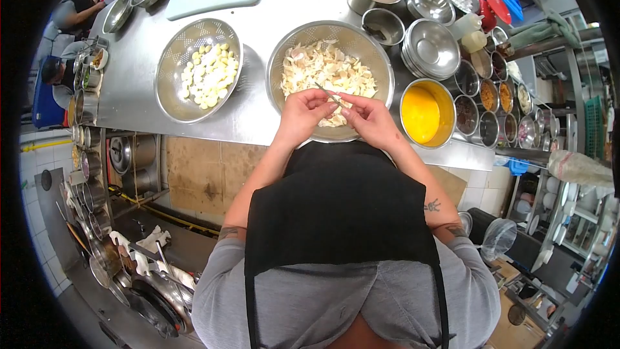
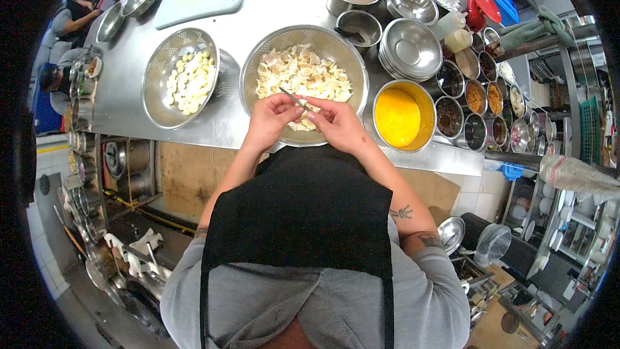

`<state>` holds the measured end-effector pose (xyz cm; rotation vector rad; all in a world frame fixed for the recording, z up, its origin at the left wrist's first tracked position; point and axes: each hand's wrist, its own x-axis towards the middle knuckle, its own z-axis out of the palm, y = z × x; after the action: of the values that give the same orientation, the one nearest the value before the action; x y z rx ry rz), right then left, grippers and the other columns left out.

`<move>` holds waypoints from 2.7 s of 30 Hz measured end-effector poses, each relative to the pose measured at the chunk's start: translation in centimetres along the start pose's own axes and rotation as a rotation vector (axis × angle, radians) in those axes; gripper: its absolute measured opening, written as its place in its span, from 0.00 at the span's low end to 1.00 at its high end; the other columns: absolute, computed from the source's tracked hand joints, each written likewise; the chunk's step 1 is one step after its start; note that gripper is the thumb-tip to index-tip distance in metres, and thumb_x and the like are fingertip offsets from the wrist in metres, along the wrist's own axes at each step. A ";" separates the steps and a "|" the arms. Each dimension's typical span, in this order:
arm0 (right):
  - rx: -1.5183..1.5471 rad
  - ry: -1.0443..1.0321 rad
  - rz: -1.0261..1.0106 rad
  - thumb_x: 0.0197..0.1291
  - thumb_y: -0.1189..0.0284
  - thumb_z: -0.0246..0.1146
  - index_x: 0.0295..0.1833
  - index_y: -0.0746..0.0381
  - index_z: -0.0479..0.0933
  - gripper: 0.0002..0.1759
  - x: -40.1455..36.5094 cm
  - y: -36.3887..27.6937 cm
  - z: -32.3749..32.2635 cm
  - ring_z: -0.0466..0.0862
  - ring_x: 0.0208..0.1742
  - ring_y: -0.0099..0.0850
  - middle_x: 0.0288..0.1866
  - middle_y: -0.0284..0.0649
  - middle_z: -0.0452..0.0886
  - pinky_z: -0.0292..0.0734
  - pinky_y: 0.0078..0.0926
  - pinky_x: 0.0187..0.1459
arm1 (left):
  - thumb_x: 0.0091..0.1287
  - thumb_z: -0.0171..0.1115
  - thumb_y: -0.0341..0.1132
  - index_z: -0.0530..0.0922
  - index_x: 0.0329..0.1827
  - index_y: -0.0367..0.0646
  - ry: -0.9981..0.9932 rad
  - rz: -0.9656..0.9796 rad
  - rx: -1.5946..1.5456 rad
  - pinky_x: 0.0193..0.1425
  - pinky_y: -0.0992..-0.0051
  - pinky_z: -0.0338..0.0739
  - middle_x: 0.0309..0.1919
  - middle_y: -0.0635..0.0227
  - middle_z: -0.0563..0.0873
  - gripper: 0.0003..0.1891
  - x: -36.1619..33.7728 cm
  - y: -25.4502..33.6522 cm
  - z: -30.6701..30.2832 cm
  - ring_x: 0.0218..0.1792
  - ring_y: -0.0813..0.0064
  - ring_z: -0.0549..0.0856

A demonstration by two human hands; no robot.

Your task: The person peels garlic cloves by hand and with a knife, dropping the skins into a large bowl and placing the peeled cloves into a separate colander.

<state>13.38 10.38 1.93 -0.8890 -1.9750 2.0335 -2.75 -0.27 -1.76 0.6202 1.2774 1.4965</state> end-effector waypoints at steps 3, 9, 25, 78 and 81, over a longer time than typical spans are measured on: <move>-0.070 0.050 -0.059 0.68 0.74 0.61 0.63 0.62 0.77 0.19 0.2 1.0 0.2 0.64 0.25 0.11 0.25 0.21 0.71 0.62 0.13 0.27 | 0.65 0.67 0.26 0.80 0.45 0.33 -0.014 0.004 0.012 0.39 0.82 0.77 0.33 0.66 0.86 0.09 0.0 0.2 0.0 0.34 0.82 0.83; -0.036 0.128 -0.141 0.69 0.73 0.60 0.59 0.63 0.79 0.15 0.2 1.5 0.5 0.69 0.25 0.13 0.26 0.26 0.75 0.65 0.14 0.27 | 0.66 0.65 0.25 0.80 0.48 0.33 -0.024 0.002 -0.005 0.41 0.80 0.79 0.37 0.66 0.87 0.10 -0.4 0.9 0.5 0.36 0.82 0.84; -0.013 0.109 -0.100 0.71 0.71 0.57 0.71 0.63 0.68 0.24 0.1 0.9 1.0 0.68 0.26 0.14 0.26 0.27 0.74 0.67 0.16 0.30 | 0.67 0.62 0.23 0.77 0.54 0.38 0.029 -0.023 -0.404 0.47 0.75 0.83 0.45 0.63 0.85 0.12 -0.2 -0.1 0.2 0.46 0.74 0.86; -0.283 0.182 -0.266 0.64 0.75 0.63 0.66 0.64 0.73 0.24 -0.5 -1.4 0.9 0.73 0.24 0.20 0.26 0.37 0.79 0.71 0.21 0.30 | 0.67 0.61 0.21 0.78 0.54 0.36 0.036 0.031 -0.459 0.50 0.74 0.82 0.46 0.64 0.84 0.13 -0.3 0.5 0.8 0.46 0.76 0.84; -0.273 0.176 -0.314 0.64 0.75 0.62 0.64 0.64 0.75 0.22 -0.3 -1.0 0.9 0.75 0.25 0.21 0.27 0.39 0.81 0.72 0.21 0.31 | 0.66 0.62 0.21 0.78 0.53 0.35 0.057 0.038 -0.415 0.48 0.74 0.82 0.44 0.64 0.85 0.13 -0.5 0.6 1.0 0.44 0.76 0.85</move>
<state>12.83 9.55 2.93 -0.7207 -2.1636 1.4921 -2.00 -0.24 -0.76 0.3315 0.9577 1.7564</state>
